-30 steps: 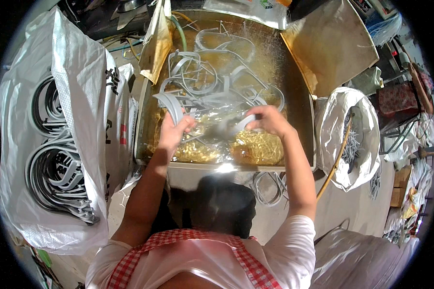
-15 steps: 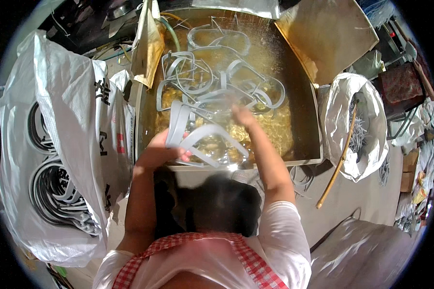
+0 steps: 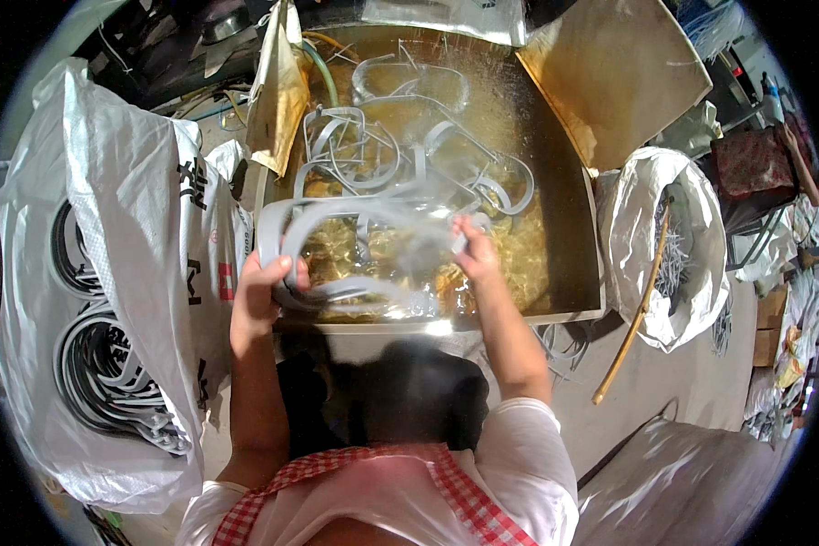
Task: The person uses a long stick to move items in a water tank, then washes grey plastic parts by hand and puts them into a white bag.
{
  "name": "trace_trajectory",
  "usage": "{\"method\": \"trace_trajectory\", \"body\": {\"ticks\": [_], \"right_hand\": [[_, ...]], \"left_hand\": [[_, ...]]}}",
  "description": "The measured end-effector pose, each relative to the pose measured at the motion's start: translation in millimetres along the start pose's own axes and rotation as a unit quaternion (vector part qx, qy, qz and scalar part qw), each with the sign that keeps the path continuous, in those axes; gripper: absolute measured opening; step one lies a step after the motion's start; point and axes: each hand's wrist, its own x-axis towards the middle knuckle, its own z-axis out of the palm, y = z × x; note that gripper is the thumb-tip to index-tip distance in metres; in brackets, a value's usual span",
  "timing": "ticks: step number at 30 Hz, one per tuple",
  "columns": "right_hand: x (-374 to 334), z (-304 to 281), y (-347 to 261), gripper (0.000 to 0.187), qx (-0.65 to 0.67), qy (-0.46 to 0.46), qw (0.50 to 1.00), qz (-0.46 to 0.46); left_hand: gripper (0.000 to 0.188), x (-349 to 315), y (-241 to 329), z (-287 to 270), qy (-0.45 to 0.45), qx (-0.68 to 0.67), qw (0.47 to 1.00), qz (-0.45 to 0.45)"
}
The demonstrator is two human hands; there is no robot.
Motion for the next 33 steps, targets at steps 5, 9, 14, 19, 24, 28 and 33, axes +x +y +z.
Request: {"method": "trace_trajectory", "body": {"ticks": [5, 9, 14, 19, 24, 28, 33], "right_hand": [[-67.7, 70.5, -3.5, 0.023, -0.281, -0.067, 0.949, -0.125], [-95.5, 123.5, 6.0, 0.028, -0.406, -0.175, 0.867, -0.227], [-131.3, 137.3, 38.7, 0.018, -0.715, -0.193, 0.583, -0.333], [-96.7, 138.6, -0.6, 0.018, -0.611, -0.023, 0.73, -0.305], [-68.0, 45.2, -67.8, 0.014, -0.825, 0.097, 0.403, -0.383], [-79.4, 52.1, -41.1, 0.018, -0.782, -0.058, 0.503, -0.363], [-86.9, 68.7, -0.7, 0.025, -0.819, -0.346, 0.309, -0.337]], "left_hand": [[0.02, 26.9, -57.7, 11.8, 0.051, 0.252, 0.966, 0.041], [0.035, 24.8, -55.6, 60.5, 0.096, 0.442, 0.891, 0.042], [0.032, 35.6, -64.8, 64.5, 0.126, 0.501, 0.856, -0.005], [0.028, 51.0, -84.3, 46.3, 0.138, 0.4, 0.906, 0.02], [0.024, 40.9, -49.9, 37.0, 0.135, 0.057, 0.989, 0.002], [0.032, 50.4, -62.1, 26.5, 0.041, -0.119, 0.992, -0.01], [0.047, 41.7, -50.6, 34.3, -0.143, -0.333, 0.923, -0.129]]}}
